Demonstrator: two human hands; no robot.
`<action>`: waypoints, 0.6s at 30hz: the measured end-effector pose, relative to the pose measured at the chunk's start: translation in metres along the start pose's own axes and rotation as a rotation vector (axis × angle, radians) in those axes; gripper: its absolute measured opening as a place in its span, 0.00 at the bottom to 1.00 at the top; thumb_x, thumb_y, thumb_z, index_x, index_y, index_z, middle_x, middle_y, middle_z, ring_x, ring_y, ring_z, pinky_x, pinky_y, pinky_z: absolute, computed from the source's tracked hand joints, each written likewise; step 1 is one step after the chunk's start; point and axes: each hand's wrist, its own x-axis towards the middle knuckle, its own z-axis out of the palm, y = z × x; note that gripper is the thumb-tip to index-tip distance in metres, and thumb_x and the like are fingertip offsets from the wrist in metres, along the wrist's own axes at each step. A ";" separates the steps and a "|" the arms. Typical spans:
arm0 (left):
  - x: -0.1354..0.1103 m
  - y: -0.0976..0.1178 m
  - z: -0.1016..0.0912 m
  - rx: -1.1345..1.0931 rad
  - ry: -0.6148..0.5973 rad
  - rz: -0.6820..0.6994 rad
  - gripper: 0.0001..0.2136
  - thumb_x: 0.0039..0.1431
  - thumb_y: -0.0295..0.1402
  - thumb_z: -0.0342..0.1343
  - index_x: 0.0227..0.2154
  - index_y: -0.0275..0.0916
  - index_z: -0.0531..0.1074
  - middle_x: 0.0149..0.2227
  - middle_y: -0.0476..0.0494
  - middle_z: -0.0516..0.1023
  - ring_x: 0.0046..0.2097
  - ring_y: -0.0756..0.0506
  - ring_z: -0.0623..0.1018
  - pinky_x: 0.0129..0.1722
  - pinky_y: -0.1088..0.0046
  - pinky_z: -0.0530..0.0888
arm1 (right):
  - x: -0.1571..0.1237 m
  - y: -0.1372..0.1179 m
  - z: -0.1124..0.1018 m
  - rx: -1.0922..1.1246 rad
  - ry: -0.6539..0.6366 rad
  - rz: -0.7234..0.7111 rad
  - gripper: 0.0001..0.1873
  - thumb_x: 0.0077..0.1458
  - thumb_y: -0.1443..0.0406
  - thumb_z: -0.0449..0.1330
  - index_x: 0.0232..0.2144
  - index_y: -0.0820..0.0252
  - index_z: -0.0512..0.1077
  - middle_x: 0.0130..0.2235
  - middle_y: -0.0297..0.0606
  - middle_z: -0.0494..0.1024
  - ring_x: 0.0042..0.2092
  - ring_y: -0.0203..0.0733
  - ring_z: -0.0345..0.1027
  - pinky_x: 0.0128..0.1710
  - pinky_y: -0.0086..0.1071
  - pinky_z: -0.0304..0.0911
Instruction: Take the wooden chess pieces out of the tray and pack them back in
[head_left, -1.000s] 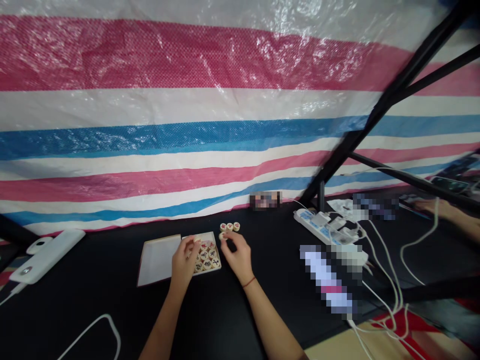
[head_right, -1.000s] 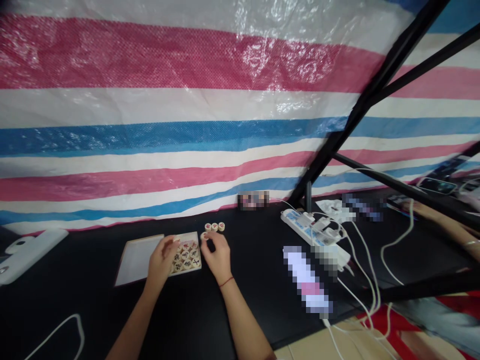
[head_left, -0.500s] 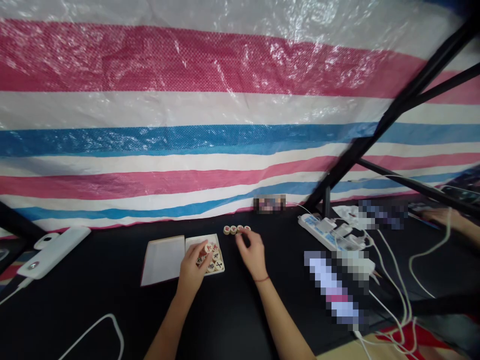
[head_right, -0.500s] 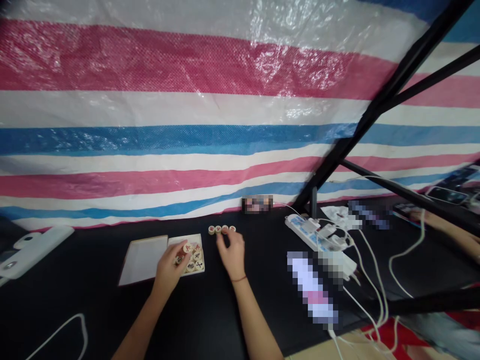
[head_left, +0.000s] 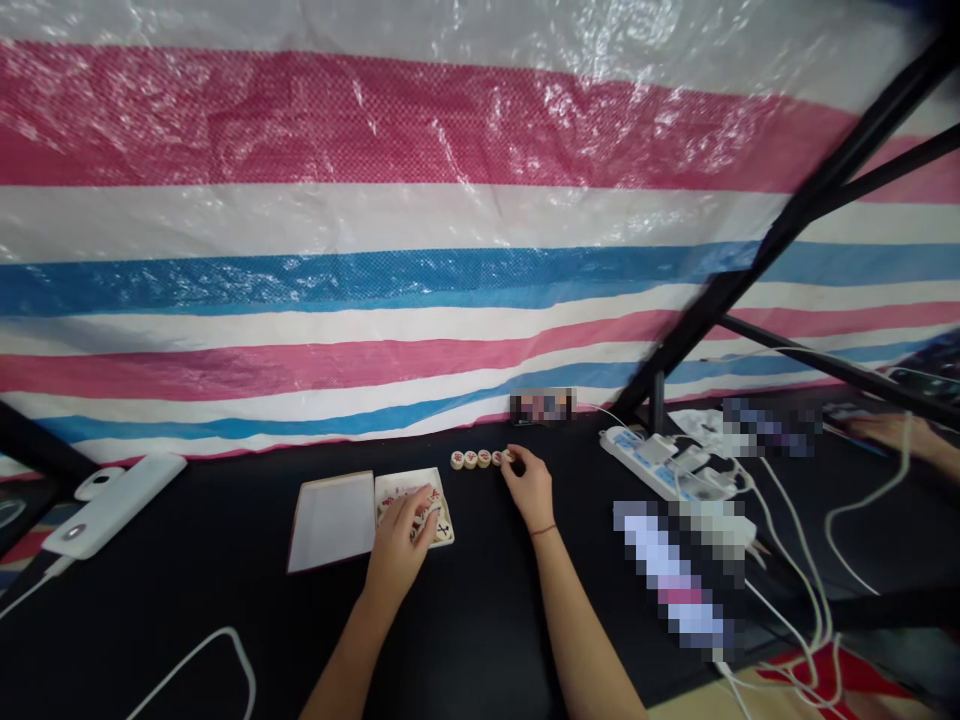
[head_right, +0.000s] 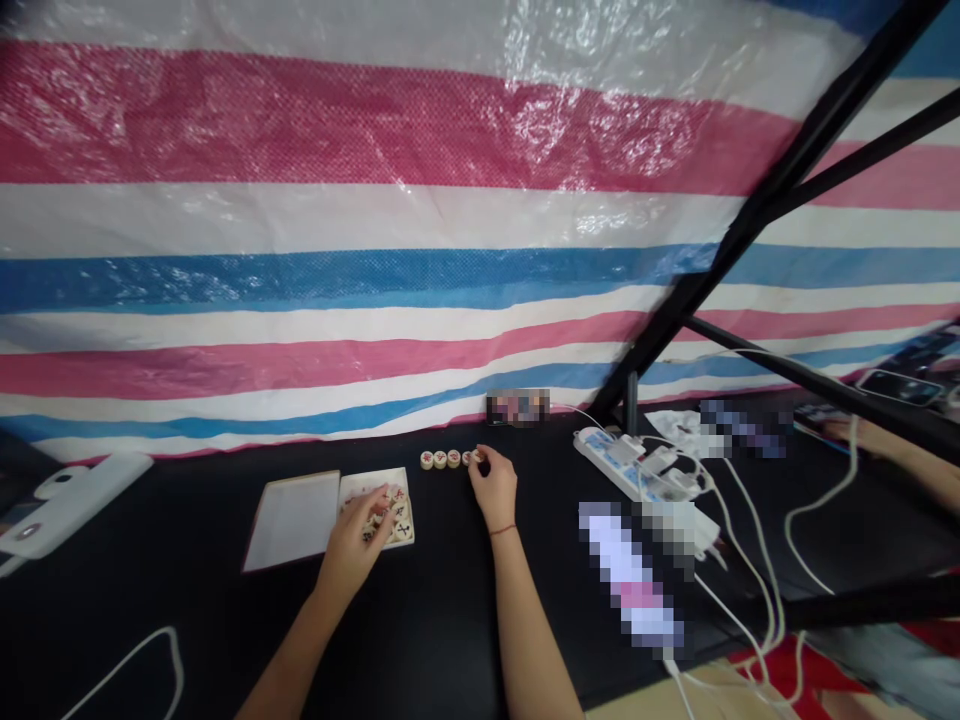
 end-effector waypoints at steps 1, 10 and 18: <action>0.000 0.000 0.000 -0.003 0.006 0.008 0.13 0.62 0.34 0.49 0.48 0.41 0.69 0.36 0.44 0.77 0.39 0.46 0.77 0.45 0.66 0.74 | 0.003 0.006 0.002 -0.023 -0.035 -0.036 0.16 0.51 0.60 0.55 0.39 0.62 0.74 0.39 0.44 0.79 0.43 0.48 0.70 0.46 0.40 0.64; 0.001 -0.002 -0.003 0.014 -0.027 -0.023 0.13 0.62 0.34 0.48 0.47 0.42 0.70 0.36 0.44 0.78 0.39 0.45 0.78 0.44 0.65 0.74 | -0.003 0.006 0.008 -0.139 -0.107 -0.103 0.12 0.54 0.60 0.53 0.38 0.57 0.72 0.38 0.39 0.78 0.42 0.44 0.70 0.44 0.36 0.60; 0.001 -0.003 -0.003 0.005 -0.024 -0.003 0.12 0.62 0.33 0.48 0.46 0.42 0.71 0.36 0.44 0.78 0.39 0.46 0.78 0.44 0.66 0.74 | -0.006 0.006 0.009 -0.137 -0.112 -0.093 0.13 0.55 0.59 0.53 0.39 0.57 0.72 0.39 0.39 0.78 0.44 0.46 0.70 0.45 0.38 0.58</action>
